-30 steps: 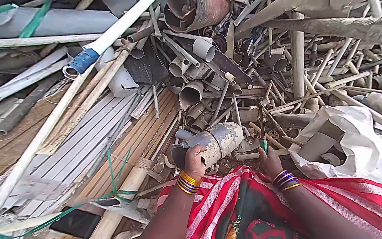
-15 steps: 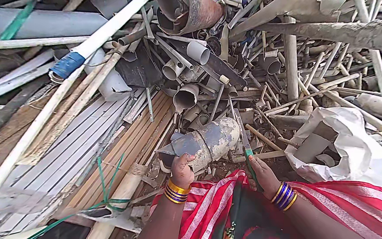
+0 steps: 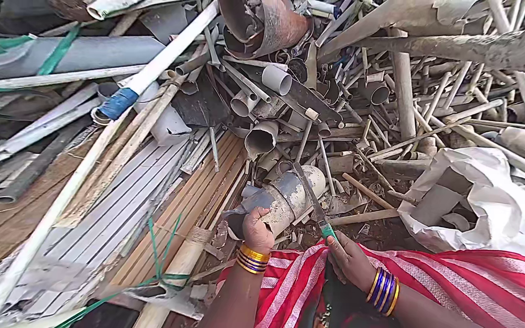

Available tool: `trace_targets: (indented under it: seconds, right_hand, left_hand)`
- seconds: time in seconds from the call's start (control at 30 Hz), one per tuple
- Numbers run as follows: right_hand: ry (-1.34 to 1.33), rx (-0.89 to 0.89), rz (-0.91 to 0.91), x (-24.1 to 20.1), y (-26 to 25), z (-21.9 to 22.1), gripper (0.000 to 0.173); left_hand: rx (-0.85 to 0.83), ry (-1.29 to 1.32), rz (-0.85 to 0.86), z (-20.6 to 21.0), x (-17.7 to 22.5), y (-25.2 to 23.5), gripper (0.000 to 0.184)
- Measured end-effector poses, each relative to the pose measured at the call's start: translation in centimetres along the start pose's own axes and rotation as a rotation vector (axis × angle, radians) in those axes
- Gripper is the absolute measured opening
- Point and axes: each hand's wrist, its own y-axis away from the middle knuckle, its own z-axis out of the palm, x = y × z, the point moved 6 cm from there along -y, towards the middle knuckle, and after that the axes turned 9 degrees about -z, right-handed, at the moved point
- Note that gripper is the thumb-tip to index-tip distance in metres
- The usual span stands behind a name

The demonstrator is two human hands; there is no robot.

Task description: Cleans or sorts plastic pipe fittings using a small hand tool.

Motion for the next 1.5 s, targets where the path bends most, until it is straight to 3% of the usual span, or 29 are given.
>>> trace_targets:
  seconds: [0.1, 0.27, 0.33, 0.47, 0.53, 0.6, 0.67, 0.7, 0.73, 0.8, 0.83, 0.87, 0.97, 1.0, 1.07, 1.13, 1.17, 1.23, 1.27, 1.3, 1.37, 1.4, 1.43, 1.5]
  right_hand:
    - [-0.151, 0.204, 0.151, 0.2, -0.9, -2.6, 0.033]
    - [0.062, -0.035, -0.053, -0.1, 0.3, 0.3, 0.032]
    - [0.061, -0.008, -0.03, 0.5, -0.2, 0.0, 0.031]
    - [0.046, 0.427, 0.274, 1.6, -1.2, -4.8, 0.039]
    - [0.143, 0.639, 0.072, 0.4, -0.7, -6.7, 0.037]
    - [0.314, 0.759, -0.356, -2.1, 0.4, -7.0, 0.047]
    - [0.49, 0.769, -0.708, -3.3, 1.1, -6.3, 0.054]
    - [0.598, 0.716, -0.784, -3.1, 1.3, -5.6, 0.055]
    - [0.721, 0.623, -0.761, -2.6, 1.2, -4.9, 0.053]
    - [0.839, 0.25, -0.381, -1.3, 0.4, -3.5, 0.046]
    - [0.82, 0.145, -0.233, -1.0, 0.0, -3.2, 0.044]
    - [0.818, 0.164, -0.24, -1.1, 0.1, -3.1, 0.044]
    - [0.872, 0.435, -0.671, -2.5, 1.1, -3.3, 0.051]
    - [0.884, 0.458, -0.734, -2.4, 1.2, -3.3, 0.052]
    - [0.946, 0.318, -0.587, -1.6, 0.9, -3.1, 0.048]
    - [0.954, 0.059, -0.208, -1.1, 0.3, -2.7, 0.046]
    - [0.977, 0.06, -0.204, -1.5, 0.5, -2.5, 0.048]
    - [1.072, 0.199, -0.447, -2.7, 1.0, -2.0, 0.052]
    - [1.135, 0.23, -0.484, -3.1, 1.1, -2.1, 0.054]
    - [1.194, 0.183, -0.358, -3.3, 1.0, -2.6, 0.055]
    - [1.159, 0.005, 0.127, -2.9, 0.1, -4.4, 0.057]
    - [1.109, -0.024, 0.235, -2.5, -0.3, -5.4, 0.058]
    - [1.067, -0.027, 0.237, -2.3, -0.2, -5.8, 0.058]
    - [1.002, 0.011, 0.029, -2.7, 0.7, -4.5, 0.055]
  left_hand:
    - [-0.015, -0.018, 0.008, -0.3, -0.1, 0.1, 0.021]
    - [-0.011, 0.008, -0.031, 0.2, -0.1, 0.5, 0.022]
    - [-0.011, -0.015, -0.041, 0.5, -0.4, 0.5, 0.021]
    - [-0.023, -0.132, -0.033, 0.6, -1.0, 0.3, 0.018]
    - [-0.058, -0.187, 0.032, 1.0, -0.7, 0.6, 0.02]
    - [-0.107, -0.22, 0.086, 1.5, -0.4, 1.4, 0.023]
    - [-0.154, -0.254, 0.124, 1.7, -0.4, 2.1, 0.025]
    - [-0.169, -0.275, 0.136, 1.9, -0.5, 2.3, 0.024]
    - [-0.195, -0.296, 0.133, 2.1, -0.6, 2.6, 0.024]
    - [-0.21, -0.334, 0.103, 2.5, -1.0, 2.7, 0.025]
    - [-0.202, -0.347, 0.085, 2.6, -1.2, 2.8, 0.025]
    - [-0.19, -0.35, 0.067, 2.7, -1.3, 2.7, 0.024]
    - [-0.146, -0.324, 0.022, 2.5, -1.1, 2.5, 0.023]
    - [-0.125, -0.32, -0.002, 2.4, -1.1, 2.4, 0.02]
    - [-0.108, -0.322, -0.056, 2.5, -1.2, 2.3, 0.016]
    - [-0.102, -0.336, -0.093, 2.6, -1.5, 2.3, 0.016]
    - [-0.105, -0.355, -0.107, 2.7, -1.6, 2.3, 0.016]
    - [-0.137, -0.421, -0.125, 2.8, -1.3, 2.4, 0.019]
    - [-0.165, -0.474, -0.128, 2.8, -1.2, 2.5, 0.02]
    - [-0.2, -0.534, -0.119, 2.9, -1.2, 2.6, 0.021]
    - [-0.321, -0.672, -0.066, 2.9, -1.2, 2.9, 0.024]
    - [-0.393, -0.737, -0.03, 2.8, -1.4, 2.9, 0.029]
    - [-0.449, -0.787, 0.009, 2.6, -1.5, 2.9, 0.032]
    - [-0.497, -0.794, 0.046, 2.5, -1.7, 2.7, 0.039]
